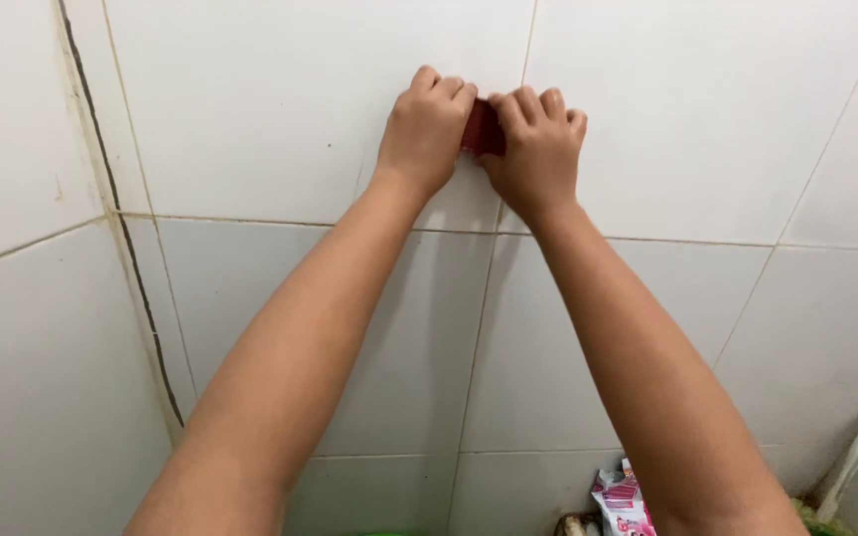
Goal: The recorder uses a red brush and a bucket of water to scrub the tiles and grout on a bathroom wall.
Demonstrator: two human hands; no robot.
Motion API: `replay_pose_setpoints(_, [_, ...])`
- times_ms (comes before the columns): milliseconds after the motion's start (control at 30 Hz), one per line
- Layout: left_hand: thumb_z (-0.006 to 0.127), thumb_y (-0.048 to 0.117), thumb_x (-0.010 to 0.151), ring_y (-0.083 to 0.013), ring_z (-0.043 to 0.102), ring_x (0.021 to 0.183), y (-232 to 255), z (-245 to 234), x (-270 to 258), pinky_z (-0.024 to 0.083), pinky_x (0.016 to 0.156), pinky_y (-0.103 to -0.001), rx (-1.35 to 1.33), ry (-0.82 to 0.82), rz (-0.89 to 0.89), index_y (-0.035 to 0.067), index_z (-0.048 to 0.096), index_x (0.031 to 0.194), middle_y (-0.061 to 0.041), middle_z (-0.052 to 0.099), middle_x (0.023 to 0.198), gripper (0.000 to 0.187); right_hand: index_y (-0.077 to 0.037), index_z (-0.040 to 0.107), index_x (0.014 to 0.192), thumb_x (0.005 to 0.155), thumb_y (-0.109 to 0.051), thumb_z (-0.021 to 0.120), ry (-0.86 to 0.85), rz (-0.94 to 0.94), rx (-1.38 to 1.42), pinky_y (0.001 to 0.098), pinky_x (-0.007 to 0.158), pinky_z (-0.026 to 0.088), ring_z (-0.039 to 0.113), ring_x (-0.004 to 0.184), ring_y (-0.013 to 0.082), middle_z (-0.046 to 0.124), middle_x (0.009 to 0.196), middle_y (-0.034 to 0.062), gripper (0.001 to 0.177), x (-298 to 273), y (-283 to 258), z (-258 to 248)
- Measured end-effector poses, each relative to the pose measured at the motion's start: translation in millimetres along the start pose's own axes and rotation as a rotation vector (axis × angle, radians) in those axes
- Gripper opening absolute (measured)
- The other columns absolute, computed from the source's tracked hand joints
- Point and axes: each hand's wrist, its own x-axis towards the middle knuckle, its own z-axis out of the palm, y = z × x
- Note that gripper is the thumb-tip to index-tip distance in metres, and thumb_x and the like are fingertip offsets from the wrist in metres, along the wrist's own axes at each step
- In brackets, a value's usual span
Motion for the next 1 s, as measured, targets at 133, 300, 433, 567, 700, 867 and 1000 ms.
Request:
replay_pose_setpoints(133, [0.069, -0.004, 0.074, -0.03, 0.06, 0.101, 10, -18, -42, 0.056, 0.081, -0.038, -0.05, -0.058, 0.016, 0.005, 0.066, 0.1, -0.007, 0.066, 0.102, 0.027, -0.014, 0.067, 0.12, 0.075, -0.031, 0.089, 0.018, 0.035, 0.038, 0.0472, 0.087, 0.039, 0.055, 0.105, 0.0263, 0.064, 0.112, 0.0018, 0.053, -37, -26, 10])
replay_pose_setpoints(300, [0.068, -0.005, 0.077, -0.0291, 0.061, 0.098, 11, -36, -103, 0.055, 0.079, -0.037, -0.041, -0.128, 0.015, -0.001, 0.068, 0.108, -0.01, 0.067, 0.104, 0.031, -0.016, 0.067, 0.123, 0.08, -0.028, 0.088, 0.011, 0.066, 0.113, 0.0447, 0.089, 0.04, 0.055, 0.106, 0.0248, 0.065, 0.115, -0.0004, 0.049, -87, -68, 13])
replay_pose_setpoints(433, [0.071, -0.004, 0.073, -0.0278, 0.063, 0.102, -3, -46, -107, 0.057, 0.086, -0.036, -0.009, -0.217, 0.013, 0.001, 0.069, 0.112, -0.009, 0.071, 0.11, 0.039, -0.014, 0.067, 0.12, 0.069, -0.03, 0.087, -0.075, 0.024, 0.158, 0.0456, 0.086, 0.041, 0.056, 0.101, 0.0258, 0.066, 0.111, -0.0002, 0.057, -76, -75, 11])
replay_pose_setpoints(567, [0.076, 0.002, 0.065, -0.0297, 0.063, 0.1, -9, -49, -98, 0.056, 0.086, -0.039, -0.014, -0.267, -0.077, -0.004, 0.068, 0.116, -0.014, 0.071, 0.109, 0.051, -0.018, 0.067, 0.114, 0.074, -0.026, 0.088, -0.06, -0.18, 0.046, 0.045, 0.086, 0.04, 0.057, 0.101, 0.0202, 0.066, 0.111, -0.0063, 0.046, -40, -66, 7])
replay_pose_setpoints(700, [0.072, -0.003, 0.076, -0.0304, 0.062, 0.103, -6, -40, -97, 0.055, 0.086, -0.04, -0.027, -0.224, -0.143, -0.003, 0.067, 0.119, -0.014, 0.07, 0.109, 0.043, -0.019, 0.067, 0.114, 0.073, -0.03, 0.088, -0.098, -0.268, 0.019, 0.0468, 0.086, 0.042, 0.057, 0.102, 0.0201, 0.065, 0.107, -0.0064, 0.047, -29, -55, 8])
replay_pose_setpoints(867, [0.069, -0.006, 0.074, -0.0315, 0.06, 0.11, -17, -32, -49, 0.055, 0.09, -0.039, -0.009, -0.058, -0.141, -0.003, 0.066, 0.122, -0.015, 0.065, 0.12, 0.048, -0.016, 0.067, 0.12, 0.085, -0.047, 0.086, -0.076, -0.165, -0.021, 0.0476, 0.081, 0.039, 0.056, 0.103, 0.0265, 0.065, 0.11, 0.0021, 0.05, 6, -35, 23])
replay_pose_setpoints(1000, [0.068, -0.007, 0.08, -0.0302, 0.06, 0.111, -49, -13, -5, 0.056, 0.09, -0.038, 0.017, 0.016, -0.091, -0.004, 0.065, 0.124, -0.013, 0.064, 0.12, 0.044, -0.016, 0.067, 0.12, 0.083, -0.044, 0.088, -0.012, -0.151, -0.024, 0.047, 0.081, 0.039, 0.056, 0.106, 0.028, 0.065, 0.113, 0.0038, 0.051, 51, -22, 25])
